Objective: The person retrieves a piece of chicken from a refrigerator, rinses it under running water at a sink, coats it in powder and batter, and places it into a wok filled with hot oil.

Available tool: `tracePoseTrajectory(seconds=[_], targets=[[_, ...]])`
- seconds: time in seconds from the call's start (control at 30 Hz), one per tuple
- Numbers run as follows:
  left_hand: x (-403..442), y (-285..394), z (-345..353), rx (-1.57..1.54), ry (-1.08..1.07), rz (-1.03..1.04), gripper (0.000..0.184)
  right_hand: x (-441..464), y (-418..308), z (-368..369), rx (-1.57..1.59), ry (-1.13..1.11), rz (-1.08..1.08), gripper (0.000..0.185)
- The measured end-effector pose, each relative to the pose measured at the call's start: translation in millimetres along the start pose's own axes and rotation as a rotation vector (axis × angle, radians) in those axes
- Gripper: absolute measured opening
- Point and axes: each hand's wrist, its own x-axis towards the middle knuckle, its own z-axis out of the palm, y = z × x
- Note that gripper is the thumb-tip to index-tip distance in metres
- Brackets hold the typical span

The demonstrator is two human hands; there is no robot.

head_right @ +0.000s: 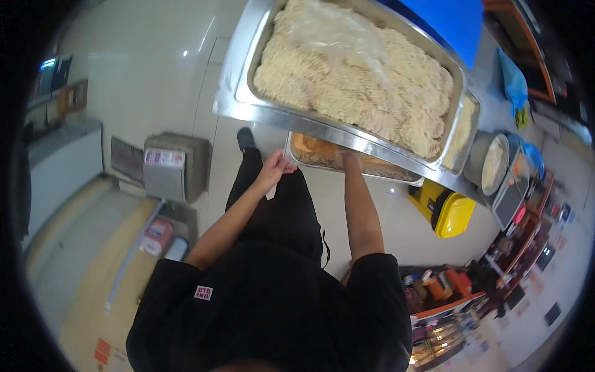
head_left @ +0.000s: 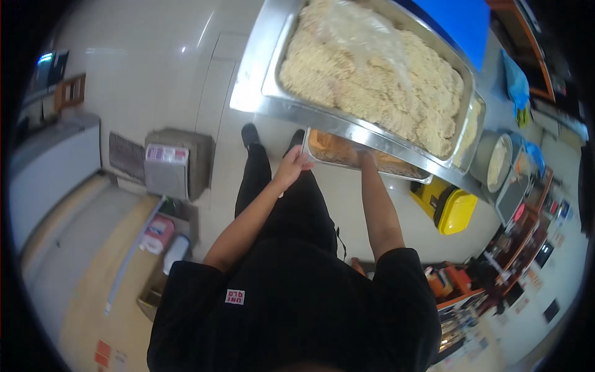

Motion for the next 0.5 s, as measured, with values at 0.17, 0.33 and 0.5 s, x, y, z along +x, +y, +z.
tracePoseTrajectory(seconds=[0.17,0.33,0.5], targets=[[-3,-1,0,0.042,0.049,0.118,0.019,4,-15,43,0.069,-0.006,-0.022,0.057],[-6,2,3,0.030,0.073,0.098,0.020,21,-23,28,0.017,-0.201,-0.084,0.061],[-2,-8,-1,0.037,0.072,0.112,0.019,-10,-130,26,-0.508,-0.569,-0.011,0.061]])
